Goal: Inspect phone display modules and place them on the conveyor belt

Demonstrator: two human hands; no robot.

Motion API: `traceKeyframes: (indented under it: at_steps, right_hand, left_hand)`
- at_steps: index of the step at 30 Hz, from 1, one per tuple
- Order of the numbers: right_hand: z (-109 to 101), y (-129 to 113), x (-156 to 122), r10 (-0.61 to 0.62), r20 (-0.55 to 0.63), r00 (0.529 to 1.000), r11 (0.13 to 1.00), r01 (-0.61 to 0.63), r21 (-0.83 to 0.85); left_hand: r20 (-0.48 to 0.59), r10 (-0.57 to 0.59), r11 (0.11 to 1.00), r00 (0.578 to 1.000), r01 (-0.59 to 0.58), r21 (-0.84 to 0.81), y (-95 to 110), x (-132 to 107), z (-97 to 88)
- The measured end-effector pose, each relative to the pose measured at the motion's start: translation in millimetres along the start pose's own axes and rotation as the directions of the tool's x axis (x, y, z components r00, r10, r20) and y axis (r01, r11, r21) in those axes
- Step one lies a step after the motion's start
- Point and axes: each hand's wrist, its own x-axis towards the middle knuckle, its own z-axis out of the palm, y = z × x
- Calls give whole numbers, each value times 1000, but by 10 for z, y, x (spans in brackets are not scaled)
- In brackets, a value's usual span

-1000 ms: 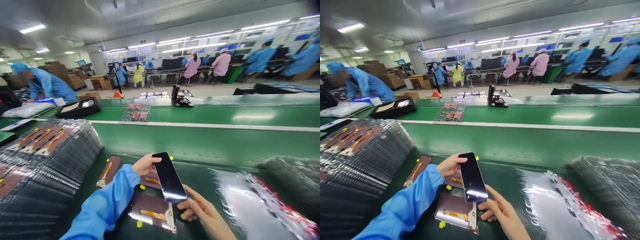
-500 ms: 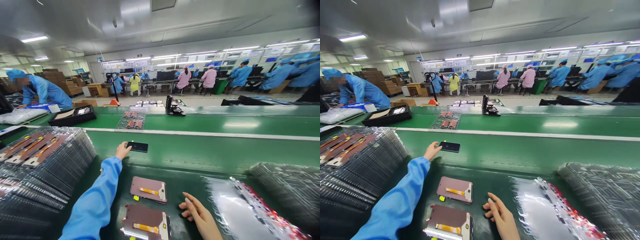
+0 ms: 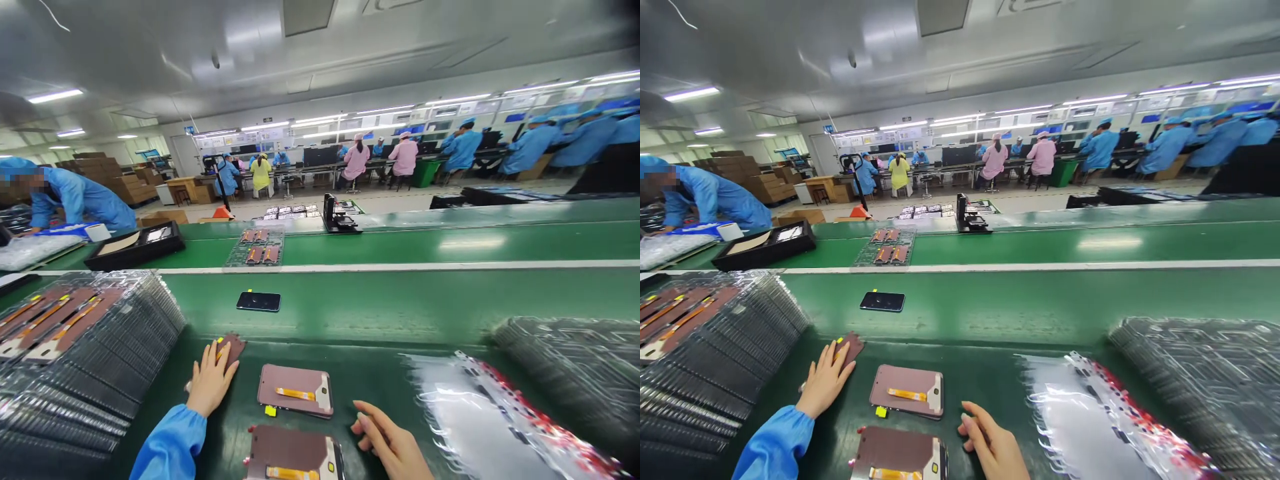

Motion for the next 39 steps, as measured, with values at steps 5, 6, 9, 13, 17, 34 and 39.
traceKeyframes:
  at_steps: [5,6,9,13,17,34,39]
  right_hand:
    - [14,1,44,-4,-39,999,1000,4,-6]
    - [22,-8,57,-4,-52,999,1000,4,-6]
    - [42,-56,86,-3,-72,997,1000,2,-7]
    - [51,-149,82,-6,-91,996,1000,6,-8]
    - [79,-323,29,-19,-101,995,998,25,53]
    - [57,-688,-101,-392,-439,809,913,282,-295]
    - [167,-934,-279,-790,-158,592,559,590,-583]
  left_hand:
    - [0,165,986,986,-165,-15,118,507,-190]
    - [-7,185,982,983,-185,-28,134,566,-240]
    - [-50,175,981,983,-179,-80,172,636,-382]
    - [-69,105,971,992,-118,-210,263,548,-522]
    - [-41,180,887,983,-180,-425,593,146,-540]
    - [288,630,49,722,333,-942,1626,-1183,-47]
    - [199,484,73,852,188,-980,1659,-1135,-5]
